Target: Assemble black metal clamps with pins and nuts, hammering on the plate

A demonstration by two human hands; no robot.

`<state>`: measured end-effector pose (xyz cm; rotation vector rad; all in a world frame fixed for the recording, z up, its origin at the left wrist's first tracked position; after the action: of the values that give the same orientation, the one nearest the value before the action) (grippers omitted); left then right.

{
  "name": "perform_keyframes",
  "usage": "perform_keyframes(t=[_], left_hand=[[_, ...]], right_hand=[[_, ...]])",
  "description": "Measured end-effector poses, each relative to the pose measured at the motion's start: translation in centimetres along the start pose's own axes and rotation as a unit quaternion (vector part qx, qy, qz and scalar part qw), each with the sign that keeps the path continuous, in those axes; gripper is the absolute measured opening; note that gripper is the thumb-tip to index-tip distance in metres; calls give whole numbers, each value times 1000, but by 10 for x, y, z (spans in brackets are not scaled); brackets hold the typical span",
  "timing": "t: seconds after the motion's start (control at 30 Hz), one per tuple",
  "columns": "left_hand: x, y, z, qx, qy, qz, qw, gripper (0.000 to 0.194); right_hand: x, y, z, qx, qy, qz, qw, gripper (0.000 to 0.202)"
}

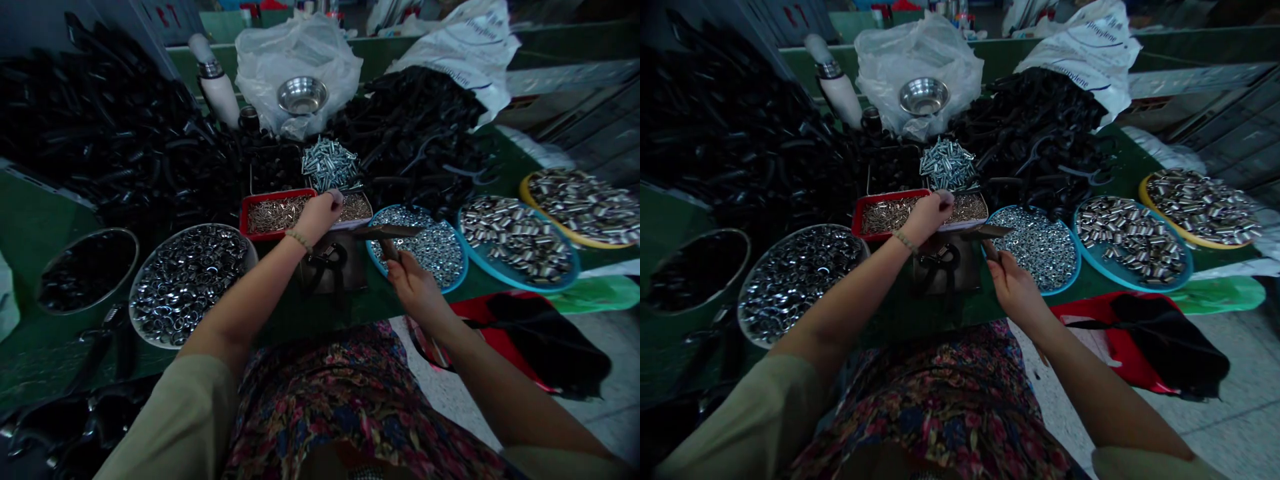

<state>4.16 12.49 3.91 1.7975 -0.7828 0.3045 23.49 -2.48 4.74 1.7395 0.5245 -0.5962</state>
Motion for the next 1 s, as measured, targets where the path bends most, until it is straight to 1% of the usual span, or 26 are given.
perform_keyframes(t=[0.07,0.13,0.2,0.27,0.37,0.43,0.5,0.6,0.83,1.0], left_hand=[[-1,10,32,4,24,89,996,18],[-2,16,68,0,39,133,990,17],[-5,15,97,-2,31,129,991,17],[-6,9,114,12,5,104,994,16],[-8,0,120,42,-30,63,997,16],[-7,-4,119,42,-57,24,997,18],[-7,-5,119,27,-87,-24,996,20],[-6,-3,121,3,-111,-78,991,21],[4,0,125,-56,-163,-152,973,27],[8,1,126,-65,-173,-192,964,24]], right_hand=[[1,1,1,-2,-3,-18,1000,33],[1,0,2,-2,0,-36,999,31],[1,-2,3,-2,5,-49,999,30],[0,-4,4,0,14,-54,998,29],[-3,-7,6,11,35,-59,998,27],[-4,-8,8,18,50,-66,996,25],[-4,-8,10,23,59,-73,995,24],[-3,-8,12,29,65,-79,994,24],[-1,-11,15,10,55,-63,996,28],[-1,-15,18,-9,56,-72,996,31]])
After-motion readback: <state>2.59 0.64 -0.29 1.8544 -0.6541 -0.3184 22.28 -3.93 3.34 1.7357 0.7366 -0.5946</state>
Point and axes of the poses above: each hand's wrist, its own z-axis away from the middle knuckle, its own y-axis out of the back of the hand, x = y × z, the point moved 2 cm from there along -z, towards the middle knuckle, and after that the axes turned 14 degrees about x, right-handed, at the moved point
